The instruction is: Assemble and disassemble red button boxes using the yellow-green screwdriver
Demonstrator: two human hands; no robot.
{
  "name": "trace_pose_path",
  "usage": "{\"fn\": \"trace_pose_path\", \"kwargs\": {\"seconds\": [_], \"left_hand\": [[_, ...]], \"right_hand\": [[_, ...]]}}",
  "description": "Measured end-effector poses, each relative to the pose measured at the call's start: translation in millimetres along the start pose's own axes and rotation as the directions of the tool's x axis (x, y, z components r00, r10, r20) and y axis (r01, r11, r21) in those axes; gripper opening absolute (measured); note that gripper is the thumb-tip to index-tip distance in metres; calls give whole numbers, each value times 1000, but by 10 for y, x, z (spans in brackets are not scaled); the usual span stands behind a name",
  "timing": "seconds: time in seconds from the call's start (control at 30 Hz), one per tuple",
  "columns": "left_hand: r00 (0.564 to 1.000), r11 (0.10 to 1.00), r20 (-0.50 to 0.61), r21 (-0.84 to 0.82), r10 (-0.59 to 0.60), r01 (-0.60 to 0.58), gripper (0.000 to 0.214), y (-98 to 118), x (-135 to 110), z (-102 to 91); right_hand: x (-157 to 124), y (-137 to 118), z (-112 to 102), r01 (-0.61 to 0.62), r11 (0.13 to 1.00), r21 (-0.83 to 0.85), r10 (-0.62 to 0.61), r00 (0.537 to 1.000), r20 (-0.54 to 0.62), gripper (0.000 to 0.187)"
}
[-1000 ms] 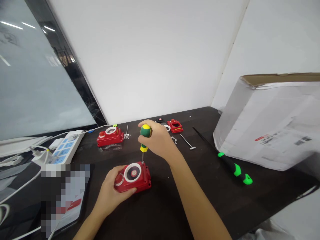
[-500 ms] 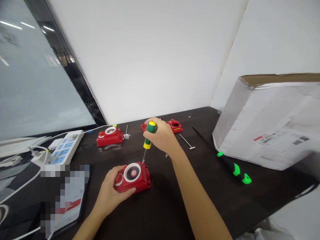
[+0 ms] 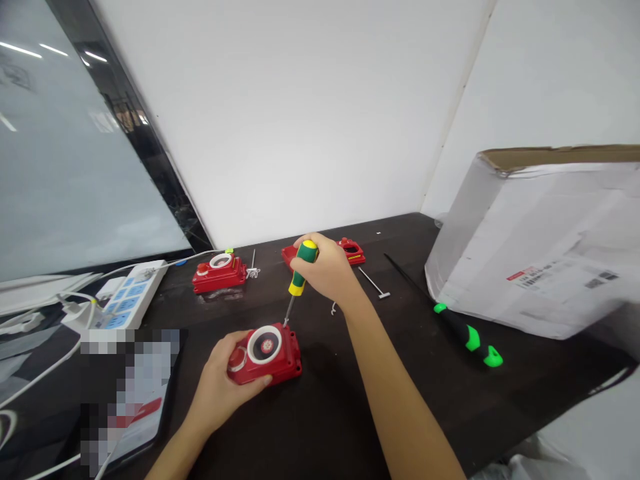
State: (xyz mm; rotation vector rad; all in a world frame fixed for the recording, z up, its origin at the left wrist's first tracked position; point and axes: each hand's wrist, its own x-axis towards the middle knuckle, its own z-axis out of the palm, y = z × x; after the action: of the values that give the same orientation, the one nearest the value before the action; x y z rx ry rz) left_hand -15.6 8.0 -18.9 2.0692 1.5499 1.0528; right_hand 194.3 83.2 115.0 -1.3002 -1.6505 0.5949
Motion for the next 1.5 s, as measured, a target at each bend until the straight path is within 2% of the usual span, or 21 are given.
{"fn": "trace_pose_path", "kwargs": {"seconds": [0.13, 0.27, 0.4, 0.53, 0.73, 1.0, 1.17, 1.3, 1.5], "left_hand": [[1000, 1000, 17, -3, -14, 14, 55, -9, 1, 5], [999, 1000, 20, -12, -26, 26, 55, -5, -1, 8], [999, 999, 22, -12, -32, 32, 55, -3, -4, 7], [1000, 1000, 15, -7, -22, 22, 55, -15, 1, 17], [999, 1000, 19, -10, -27, 28, 55, -12, -4, 16], [1000, 1000, 17, -11, -26, 26, 56, -13, -7, 13], [1000, 1000, 21, -17, -20, 20, 56, -23, -7, 15], [1000, 1000, 25, -20, -20, 20, 55, -14, -5, 17], [1000, 1000, 21, -18, -20, 21, 55, 8, 8, 18]], "right_hand": [[13, 18, -59, -4, 1000, -4, 3, 999, -38, 25], [87, 164, -180, -38, 999, -26, 33, 987, -156, 24], [191, 390, -278, -82, 994, -65, 57, 942, -330, 22], [259, 588, -257, -132, 985, -107, 71, 892, -446, 19], [297, 784, -139, -186, 973, -138, 99, 873, -477, 18], [329, 937, -92, -186, 974, -130, 99, 865, -492, 20], [334, 991, -70, -180, 978, -102, 97, 835, -542, 31], [325, 952, -64, -125, 984, -131, 27, 817, -576, 30], [331, 913, -24, -30, 979, -204, -94, 816, -571, 28]]}}
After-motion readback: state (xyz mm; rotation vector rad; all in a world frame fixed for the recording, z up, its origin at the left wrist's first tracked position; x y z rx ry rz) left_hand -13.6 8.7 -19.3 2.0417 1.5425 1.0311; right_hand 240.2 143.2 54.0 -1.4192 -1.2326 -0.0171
